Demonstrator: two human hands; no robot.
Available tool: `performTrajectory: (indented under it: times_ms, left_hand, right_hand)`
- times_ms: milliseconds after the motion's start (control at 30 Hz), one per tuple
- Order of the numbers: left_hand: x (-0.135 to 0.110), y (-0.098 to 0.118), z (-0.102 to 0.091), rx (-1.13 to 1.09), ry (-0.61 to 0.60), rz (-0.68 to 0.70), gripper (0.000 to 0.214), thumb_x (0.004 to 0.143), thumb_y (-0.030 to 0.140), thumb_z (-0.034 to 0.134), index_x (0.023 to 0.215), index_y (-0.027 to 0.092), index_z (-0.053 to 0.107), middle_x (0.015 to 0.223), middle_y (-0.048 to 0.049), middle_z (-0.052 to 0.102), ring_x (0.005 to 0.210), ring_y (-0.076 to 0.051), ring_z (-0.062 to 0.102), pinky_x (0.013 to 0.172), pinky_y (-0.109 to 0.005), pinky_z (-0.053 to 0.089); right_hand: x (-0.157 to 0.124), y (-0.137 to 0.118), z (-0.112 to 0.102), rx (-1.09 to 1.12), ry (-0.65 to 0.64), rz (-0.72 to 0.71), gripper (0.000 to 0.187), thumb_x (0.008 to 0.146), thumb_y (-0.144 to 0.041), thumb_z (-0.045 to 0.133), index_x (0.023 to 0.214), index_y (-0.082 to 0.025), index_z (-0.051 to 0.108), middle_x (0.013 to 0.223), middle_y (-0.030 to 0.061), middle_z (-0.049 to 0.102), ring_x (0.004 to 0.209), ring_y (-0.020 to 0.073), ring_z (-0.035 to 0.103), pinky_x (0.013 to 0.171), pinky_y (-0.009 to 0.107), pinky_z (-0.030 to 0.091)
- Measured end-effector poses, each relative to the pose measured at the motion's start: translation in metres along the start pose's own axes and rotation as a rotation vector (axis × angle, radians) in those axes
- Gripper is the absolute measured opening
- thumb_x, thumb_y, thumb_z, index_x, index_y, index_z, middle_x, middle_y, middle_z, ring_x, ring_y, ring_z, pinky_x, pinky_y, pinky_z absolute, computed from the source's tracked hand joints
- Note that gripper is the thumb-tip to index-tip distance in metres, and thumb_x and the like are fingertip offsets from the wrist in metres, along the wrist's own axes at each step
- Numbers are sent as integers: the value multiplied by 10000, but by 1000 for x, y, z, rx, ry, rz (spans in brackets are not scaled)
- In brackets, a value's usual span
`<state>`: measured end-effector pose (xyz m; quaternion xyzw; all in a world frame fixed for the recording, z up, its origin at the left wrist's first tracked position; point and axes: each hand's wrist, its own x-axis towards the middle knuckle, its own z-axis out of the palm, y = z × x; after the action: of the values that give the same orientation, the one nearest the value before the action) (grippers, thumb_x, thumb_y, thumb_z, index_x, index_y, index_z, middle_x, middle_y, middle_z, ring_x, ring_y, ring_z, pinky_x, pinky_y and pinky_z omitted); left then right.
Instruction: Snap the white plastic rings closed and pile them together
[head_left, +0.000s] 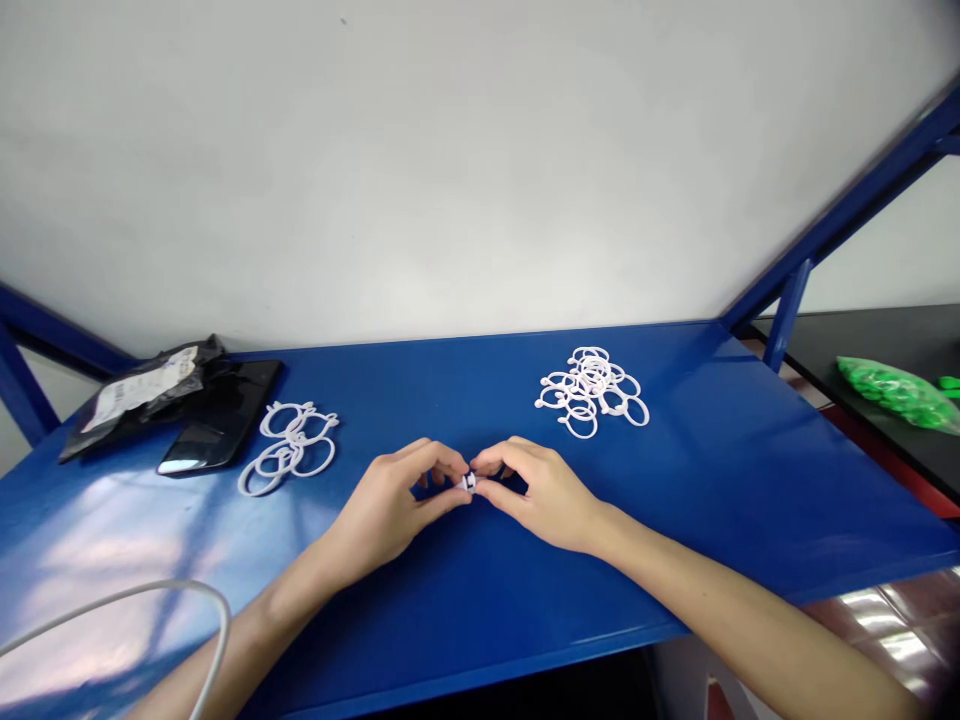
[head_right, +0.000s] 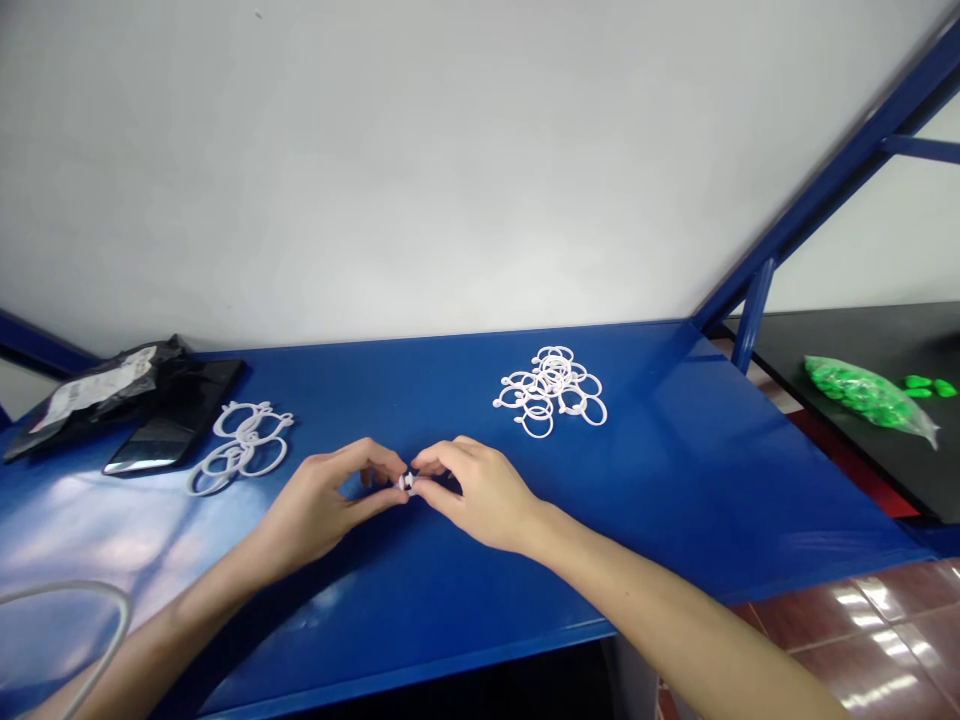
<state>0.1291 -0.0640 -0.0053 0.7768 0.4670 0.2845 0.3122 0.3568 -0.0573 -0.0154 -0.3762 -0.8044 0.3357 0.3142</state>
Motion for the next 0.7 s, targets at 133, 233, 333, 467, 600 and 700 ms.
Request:
performTrajectory:
  times_ms: [133, 233, 333, 467, 600, 700]
  left_hand:
    - [1, 2, 5, -164, 15, -105, 106, 882, 346, 741, 922, 248, 748, 861, 23, 771, 767, -143, 713, 725, -243, 527]
    - [2, 0, 6, -304, 41, -184, 148, 878, 362, 730, 949, 236, 759, 887, 0, 790, 807, -167, 742, 773, -267, 564]
    - [2, -1, 10, -401, 59, -226, 186, 855, 380, 751, 961, 227, 755, 893, -10, 797, 824, -177, 751, 779, -271, 585]
    - [0, -1, 13, -357, 78, -215, 160, 849, 383, 761, 893, 232, 788, 865, -13, 795, 801, -172, 742, 729, -253, 573]
    - [-1, 0, 15, -294, 127, -142, 112, 846, 353, 777, 857, 249, 816, 805, -7, 781, 741, -157, 728, 696, -242, 553]
    - [-3, 1, 17, -296, 148, -32, 66, 859, 301, 778, 846, 250, 819, 780, -10, 780, 708, -147, 714, 677, -240, 555]
  right_hand:
    - [-1, -3, -1, 61, 52, 2, 67, 972, -220, 664, 1020, -237, 707, 949, 4, 753, 900, 165, 692, 838, 307, 556]
    - [-1, -4, -1, 95, 72, 18, 68, 972, -234, 663, 1025, -231, 706, 947, 8, 748, 883, 160, 692, 797, 292, 562]
    - [-1, -4, -1, 108, 83, 23, 63, 973, -239, 661, 1017, -227, 705, 931, 7, 739, 867, 157, 687, 770, 282, 558]
    - [-1, -4, 1, 88, 88, -4, 46, 982, -236, 657, 979, -224, 702, 887, 0, 724, 855, 156, 674, 791, 289, 536]
    - [-4, -3, 2, 86, 99, -39, 65, 989, -236, 650, 945, -221, 695, 869, 0, 712, 839, 156, 658, 775, 289, 515]
    - [-6, -4, 3, 121, 117, -56, 102, 988, -227, 653, 898, -215, 698, 866, 4, 716, 835, 155, 656, 775, 288, 513]
